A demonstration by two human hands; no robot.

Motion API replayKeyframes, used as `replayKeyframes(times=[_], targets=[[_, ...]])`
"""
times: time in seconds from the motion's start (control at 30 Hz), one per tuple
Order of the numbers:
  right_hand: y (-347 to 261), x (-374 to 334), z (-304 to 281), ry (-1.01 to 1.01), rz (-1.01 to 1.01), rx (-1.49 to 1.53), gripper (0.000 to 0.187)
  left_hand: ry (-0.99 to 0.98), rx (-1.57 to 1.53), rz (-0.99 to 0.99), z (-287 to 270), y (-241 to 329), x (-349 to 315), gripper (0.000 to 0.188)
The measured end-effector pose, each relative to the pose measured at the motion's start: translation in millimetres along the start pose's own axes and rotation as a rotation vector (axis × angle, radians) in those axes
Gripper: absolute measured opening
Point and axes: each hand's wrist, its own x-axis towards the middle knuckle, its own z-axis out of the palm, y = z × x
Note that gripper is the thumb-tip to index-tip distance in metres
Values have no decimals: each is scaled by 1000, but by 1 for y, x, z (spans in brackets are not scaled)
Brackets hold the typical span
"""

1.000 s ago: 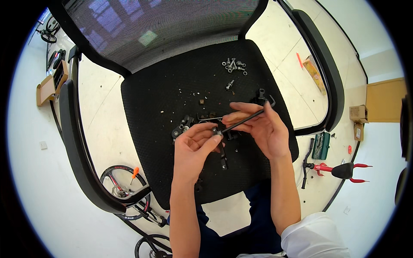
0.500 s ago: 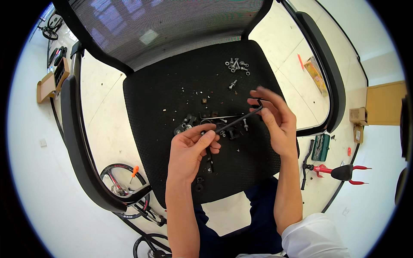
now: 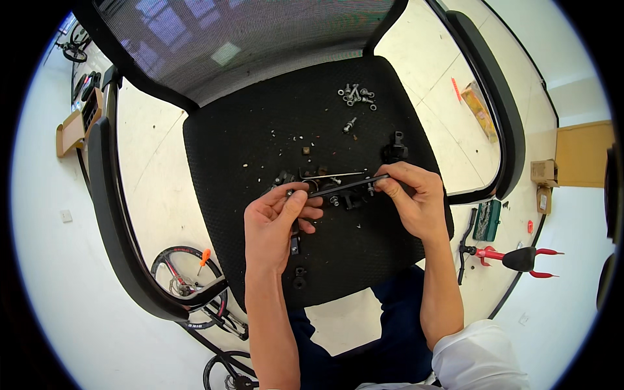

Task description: The person assembles small mechanical components on a chair seat, using an Allen key to tighten screws and attaching brackets and fasteners. The person handles multiple small parts, including screws, nuts, and metal brackets, and uses tools to secure them together.

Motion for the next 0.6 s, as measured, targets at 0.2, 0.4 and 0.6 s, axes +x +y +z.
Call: replayKeyframes(times=[0.2, 0.4, 0.6], targets=[[-7, 1, 1, 11, 157, 430, 12, -9, 47, 125, 8, 2, -4, 25], [1, 7, 6, 91, 200, 926, 12, -99, 23, -18, 9, -1, -3, 26], [-7, 23, -1, 362, 264, 1023, 13, -38, -75, -29, -9, 4, -1, 30]])
